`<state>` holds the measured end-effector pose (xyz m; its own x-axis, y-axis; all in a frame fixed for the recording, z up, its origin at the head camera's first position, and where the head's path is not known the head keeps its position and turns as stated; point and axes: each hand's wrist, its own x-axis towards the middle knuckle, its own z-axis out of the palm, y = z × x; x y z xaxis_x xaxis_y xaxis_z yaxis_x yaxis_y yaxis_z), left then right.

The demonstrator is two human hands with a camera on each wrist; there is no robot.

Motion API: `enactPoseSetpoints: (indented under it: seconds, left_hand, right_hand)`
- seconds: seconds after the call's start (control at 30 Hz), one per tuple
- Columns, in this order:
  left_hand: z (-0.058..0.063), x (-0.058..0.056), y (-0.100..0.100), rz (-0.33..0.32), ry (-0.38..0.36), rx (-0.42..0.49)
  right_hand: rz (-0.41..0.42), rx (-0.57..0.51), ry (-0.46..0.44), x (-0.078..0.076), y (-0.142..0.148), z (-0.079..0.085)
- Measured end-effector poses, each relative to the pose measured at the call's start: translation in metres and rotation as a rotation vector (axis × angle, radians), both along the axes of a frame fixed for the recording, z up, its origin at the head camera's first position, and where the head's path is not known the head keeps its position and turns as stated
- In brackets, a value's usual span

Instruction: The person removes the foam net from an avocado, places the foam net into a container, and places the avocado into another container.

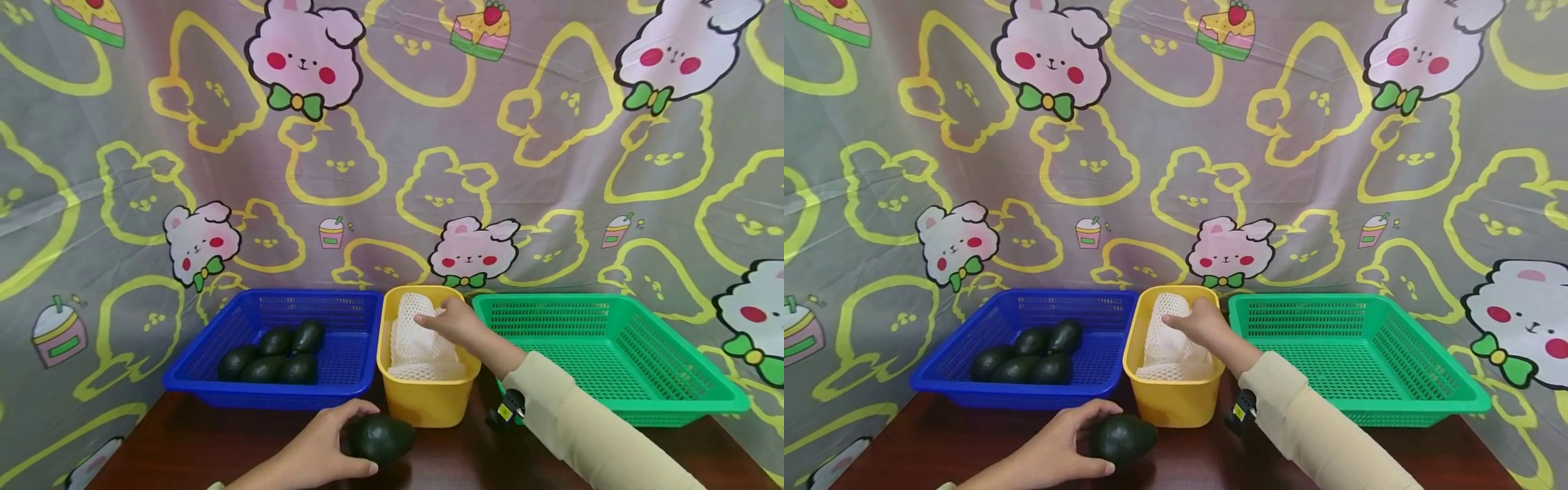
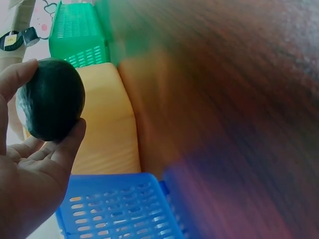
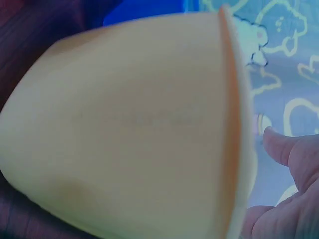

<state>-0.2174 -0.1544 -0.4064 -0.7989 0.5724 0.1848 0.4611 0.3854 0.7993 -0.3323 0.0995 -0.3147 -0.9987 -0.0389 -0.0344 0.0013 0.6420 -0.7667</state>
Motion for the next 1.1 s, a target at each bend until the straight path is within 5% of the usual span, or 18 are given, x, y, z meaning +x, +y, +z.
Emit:
enactPoseSetpoints:
  seconds: [0.6, 0.8, 1.1]
  left_hand:
    - [0.028, 0.014, -0.020, 0.030, 0.163, 0.046]
    - [0.038, 0.014, -0.028, 0.109, 0.213, 0.043]
    - [0.053, 0.009, -0.040, 0.219, 0.184, 0.052]
  right_hand:
    - [0.142, -0.251, 0.057, 0.054, -0.010, -0.007]
    - [0.208, -0.380, 0.018, 0.073, -0.010, -0.013]
    - [0.249, -0.484, 0.077, 0.090, -0.014, -0.014]
